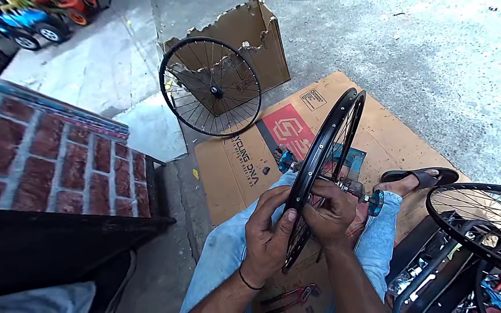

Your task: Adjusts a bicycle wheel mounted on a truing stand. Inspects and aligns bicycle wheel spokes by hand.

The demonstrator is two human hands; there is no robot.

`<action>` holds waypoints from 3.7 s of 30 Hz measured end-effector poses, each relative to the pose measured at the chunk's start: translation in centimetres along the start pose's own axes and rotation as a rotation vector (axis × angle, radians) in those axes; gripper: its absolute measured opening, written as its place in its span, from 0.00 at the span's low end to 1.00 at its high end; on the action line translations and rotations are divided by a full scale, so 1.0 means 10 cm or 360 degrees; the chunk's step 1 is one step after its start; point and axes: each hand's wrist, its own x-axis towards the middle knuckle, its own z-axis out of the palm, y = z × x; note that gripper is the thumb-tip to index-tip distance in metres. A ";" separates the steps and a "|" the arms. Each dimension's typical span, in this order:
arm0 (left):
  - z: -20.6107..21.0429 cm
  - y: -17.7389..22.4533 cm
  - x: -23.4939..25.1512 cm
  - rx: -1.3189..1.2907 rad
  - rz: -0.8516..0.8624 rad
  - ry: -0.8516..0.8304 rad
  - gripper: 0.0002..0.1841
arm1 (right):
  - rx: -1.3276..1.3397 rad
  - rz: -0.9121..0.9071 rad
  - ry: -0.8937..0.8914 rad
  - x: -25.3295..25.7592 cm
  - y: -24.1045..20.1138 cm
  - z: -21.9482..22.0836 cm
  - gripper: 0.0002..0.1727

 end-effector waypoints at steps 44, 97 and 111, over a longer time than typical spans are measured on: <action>0.01 0.09 0.07 -0.0185 -0.0072 0.0042 0.31 | 0.0541 0.0378 -0.1109 0.61 0.07 -0.51 0.09; 0.13 0.13 0.37 0.0121 -0.0173 -0.0010 0.21 | 0.0269 0.0839 -0.0452 0.09 -0.04 -0.31 0.20; 0.14 0.12 0.25 0.0109 0.0024 0.0093 0.18 | 0.0464 0.0686 -0.0199 0.15 -0.10 -0.17 0.22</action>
